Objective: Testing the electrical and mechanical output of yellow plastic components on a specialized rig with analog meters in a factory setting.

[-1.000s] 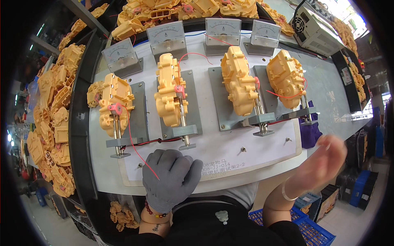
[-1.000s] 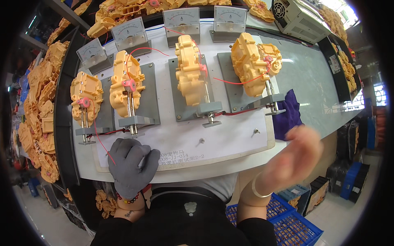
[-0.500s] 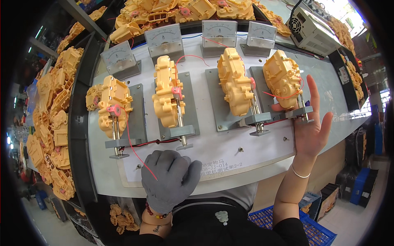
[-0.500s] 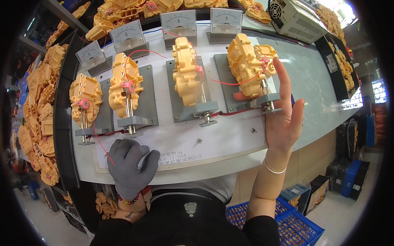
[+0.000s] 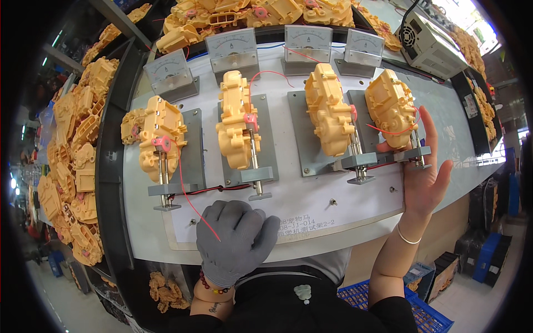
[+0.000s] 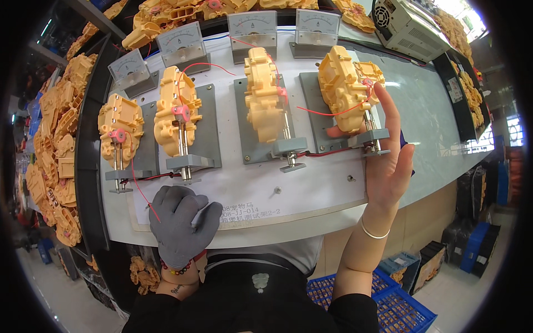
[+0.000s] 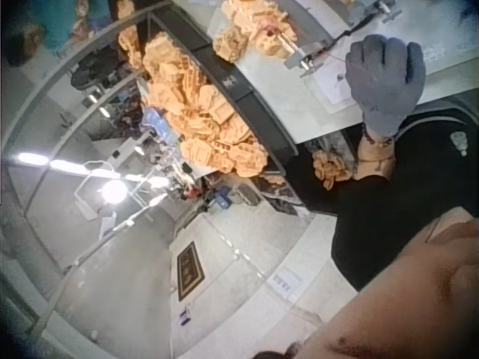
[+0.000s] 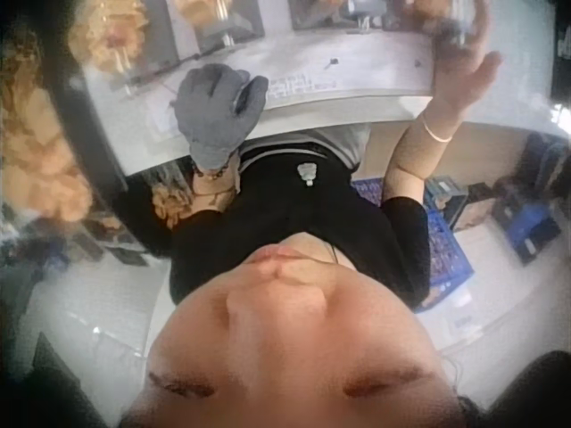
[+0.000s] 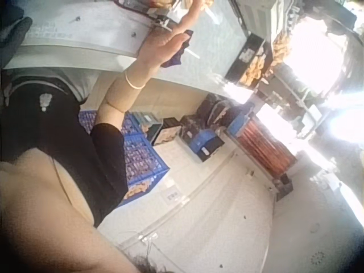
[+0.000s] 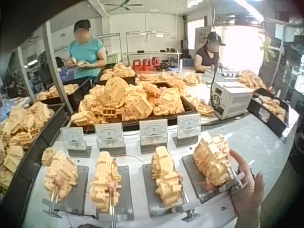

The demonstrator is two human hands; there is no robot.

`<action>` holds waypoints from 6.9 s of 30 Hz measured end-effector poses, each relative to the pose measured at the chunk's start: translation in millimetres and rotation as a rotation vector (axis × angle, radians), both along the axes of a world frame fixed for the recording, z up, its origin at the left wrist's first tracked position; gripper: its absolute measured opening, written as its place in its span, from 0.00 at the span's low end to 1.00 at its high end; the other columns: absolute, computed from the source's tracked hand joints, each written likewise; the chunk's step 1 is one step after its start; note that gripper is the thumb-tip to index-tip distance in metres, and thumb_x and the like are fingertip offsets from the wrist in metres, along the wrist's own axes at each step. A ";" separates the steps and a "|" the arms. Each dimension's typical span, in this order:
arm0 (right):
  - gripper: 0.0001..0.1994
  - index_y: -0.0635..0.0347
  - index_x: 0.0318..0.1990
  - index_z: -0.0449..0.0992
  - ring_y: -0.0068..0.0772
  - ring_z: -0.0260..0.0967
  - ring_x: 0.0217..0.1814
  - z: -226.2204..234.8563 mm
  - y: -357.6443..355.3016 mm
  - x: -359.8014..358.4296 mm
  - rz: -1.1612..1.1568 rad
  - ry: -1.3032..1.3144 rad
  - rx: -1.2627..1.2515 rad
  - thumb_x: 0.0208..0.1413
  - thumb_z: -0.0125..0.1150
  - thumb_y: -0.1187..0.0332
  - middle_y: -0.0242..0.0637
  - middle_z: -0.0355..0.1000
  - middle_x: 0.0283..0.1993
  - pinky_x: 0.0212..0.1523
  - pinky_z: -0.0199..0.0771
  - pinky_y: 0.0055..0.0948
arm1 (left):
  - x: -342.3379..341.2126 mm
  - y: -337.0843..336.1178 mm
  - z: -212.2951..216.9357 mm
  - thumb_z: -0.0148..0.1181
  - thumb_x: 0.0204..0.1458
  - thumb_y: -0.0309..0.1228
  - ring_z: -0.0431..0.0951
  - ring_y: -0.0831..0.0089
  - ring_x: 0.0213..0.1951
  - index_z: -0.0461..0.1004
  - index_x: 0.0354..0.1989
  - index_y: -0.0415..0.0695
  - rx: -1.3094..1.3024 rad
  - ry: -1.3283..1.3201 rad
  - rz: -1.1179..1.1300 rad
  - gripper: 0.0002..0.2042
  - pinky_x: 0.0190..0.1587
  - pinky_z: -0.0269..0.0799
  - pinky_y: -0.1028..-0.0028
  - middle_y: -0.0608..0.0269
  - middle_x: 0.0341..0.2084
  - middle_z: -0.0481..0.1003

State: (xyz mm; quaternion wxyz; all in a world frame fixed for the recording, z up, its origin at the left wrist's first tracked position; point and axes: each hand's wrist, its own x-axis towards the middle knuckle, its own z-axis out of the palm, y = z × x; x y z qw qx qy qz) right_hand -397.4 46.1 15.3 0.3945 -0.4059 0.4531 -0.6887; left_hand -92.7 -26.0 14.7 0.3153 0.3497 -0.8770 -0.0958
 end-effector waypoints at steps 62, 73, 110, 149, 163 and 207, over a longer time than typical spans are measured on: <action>0.39 0.59 0.64 0.57 0.24 0.59 0.43 -26.7 33.9 32.6 -0.667 0.514 0.148 0.51 0.54 0.43 0.33 0.66 0.42 0.48 0.55 0.28 | 79.8 -45.3 9.1 0.51 0.59 0.56 0.68 0.71 0.57 0.52 0.70 0.38 0.665 0.712 0.135 0.40 0.59 0.63 0.70 0.58 0.61 0.65; 0.28 0.64 0.61 0.63 0.36 0.63 0.46 -27.5 28.1 35.9 -0.805 0.872 0.335 0.62 0.51 0.52 0.45 0.69 0.48 0.52 0.63 0.37 | 108.8 -55.1 -22.4 0.45 0.63 0.41 0.71 0.69 0.53 0.61 0.64 0.35 0.536 0.702 0.348 0.26 0.56 0.62 0.70 0.55 0.55 0.71; 0.19 0.66 0.30 0.72 0.56 0.67 0.27 -67.9 73.1 -75.8 -0.770 1.243 0.688 0.69 0.45 0.62 0.50 0.70 0.24 0.29 0.66 0.43 | 63.9 -3.9 5.3 0.62 0.36 0.20 0.71 0.61 0.28 0.73 0.26 0.42 0.050 0.189 0.150 0.08 0.31 0.67 0.66 0.62 0.23 0.73; 0.06 0.68 0.34 0.76 0.28 0.65 0.35 -7.9 51.9 7.7 -0.269 0.879 0.236 0.47 0.61 0.77 0.39 0.69 0.36 0.36 0.65 0.23 | 76.8 -8.6 19.9 0.63 0.47 0.22 0.73 0.59 0.35 0.74 0.36 0.38 0.340 -0.089 0.181 0.08 0.37 0.70 0.66 0.54 0.32 0.72; 0.10 0.69 0.34 0.75 0.25 0.60 0.34 -30.2 50.3 10.1 -0.408 0.764 0.108 0.51 0.58 0.68 0.37 0.66 0.36 0.34 0.56 0.21 | 91.3 -7.5 6.0 0.58 0.48 0.16 0.73 0.65 0.36 0.75 0.38 0.37 0.481 0.164 0.180 0.09 0.39 0.69 0.72 0.54 0.36 0.72; 0.09 0.68 0.33 0.73 0.32 0.64 0.38 -23.1 52.1 11.8 -0.377 0.702 0.124 0.44 0.60 0.73 0.40 0.66 0.37 0.41 0.64 0.25 | 87.5 -10.1 4.5 0.55 0.43 0.12 0.71 0.68 0.33 0.73 0.35 0.37 0.449 0.261 0.128 0.10 0.36 0.66 0.74 0.57 0.33 0.69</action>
